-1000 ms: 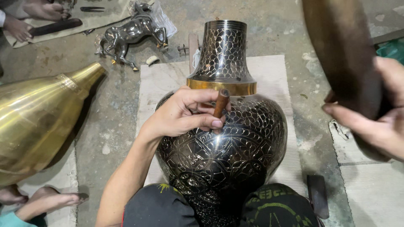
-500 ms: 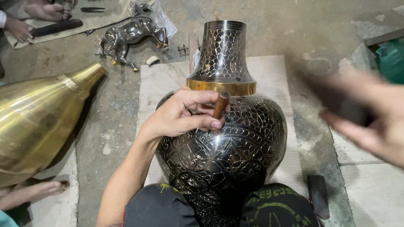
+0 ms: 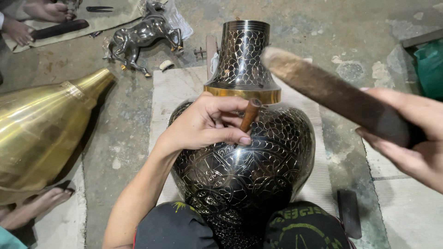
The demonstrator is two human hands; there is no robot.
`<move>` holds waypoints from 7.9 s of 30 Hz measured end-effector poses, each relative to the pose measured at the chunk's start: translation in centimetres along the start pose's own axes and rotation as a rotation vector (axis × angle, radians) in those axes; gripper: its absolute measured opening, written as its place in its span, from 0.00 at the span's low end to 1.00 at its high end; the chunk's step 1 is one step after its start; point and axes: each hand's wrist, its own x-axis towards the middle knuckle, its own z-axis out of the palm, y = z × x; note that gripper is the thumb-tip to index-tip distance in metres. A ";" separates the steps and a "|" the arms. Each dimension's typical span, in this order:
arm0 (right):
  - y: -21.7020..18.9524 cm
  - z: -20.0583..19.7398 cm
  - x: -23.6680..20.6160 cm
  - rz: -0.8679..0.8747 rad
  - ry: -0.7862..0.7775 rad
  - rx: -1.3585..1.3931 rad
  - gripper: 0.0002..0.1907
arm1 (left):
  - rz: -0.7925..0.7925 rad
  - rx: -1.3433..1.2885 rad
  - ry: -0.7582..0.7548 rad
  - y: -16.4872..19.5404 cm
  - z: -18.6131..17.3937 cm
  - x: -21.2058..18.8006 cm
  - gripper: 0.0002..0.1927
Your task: The person sits on the floor with a large engraved metal vase held between their legs, positioning a small chisel against the vase surface with one hand and repeatedly striking it with a wooden mallet held in the other hand to carve the decorative pattern into the metal.
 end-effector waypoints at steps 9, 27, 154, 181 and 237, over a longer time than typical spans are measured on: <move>2.9 0.1 -1.4 0.155 -0.170 -0.190 0.34 | -0.074 0.441 -0.083 0.3 -0.3 1.1 0.14; 2.0 0.6 -2.9 0.098 0.006 0.050 0.32 | 0.043 0.084 -0.072 -0.1 -0.3 1.0 0.19; 1.9 1.7 -4.1 0.260 -0.101 -0.091 0.33 | -0.010 0.255 -0.291 0.6 -0.7 2.5 0.11; 3.7 2.3 -3.5 0.373 0.096 0.033 0.27 | -0.082 0.090 -0.165 0.6 -0.8 2.0 0.20; 2.9 2.3 -1.6 0.029 0.141 -0.109 0.32 | -0.162 0.031 -0.202 0.4 -1.4 2.2 0.21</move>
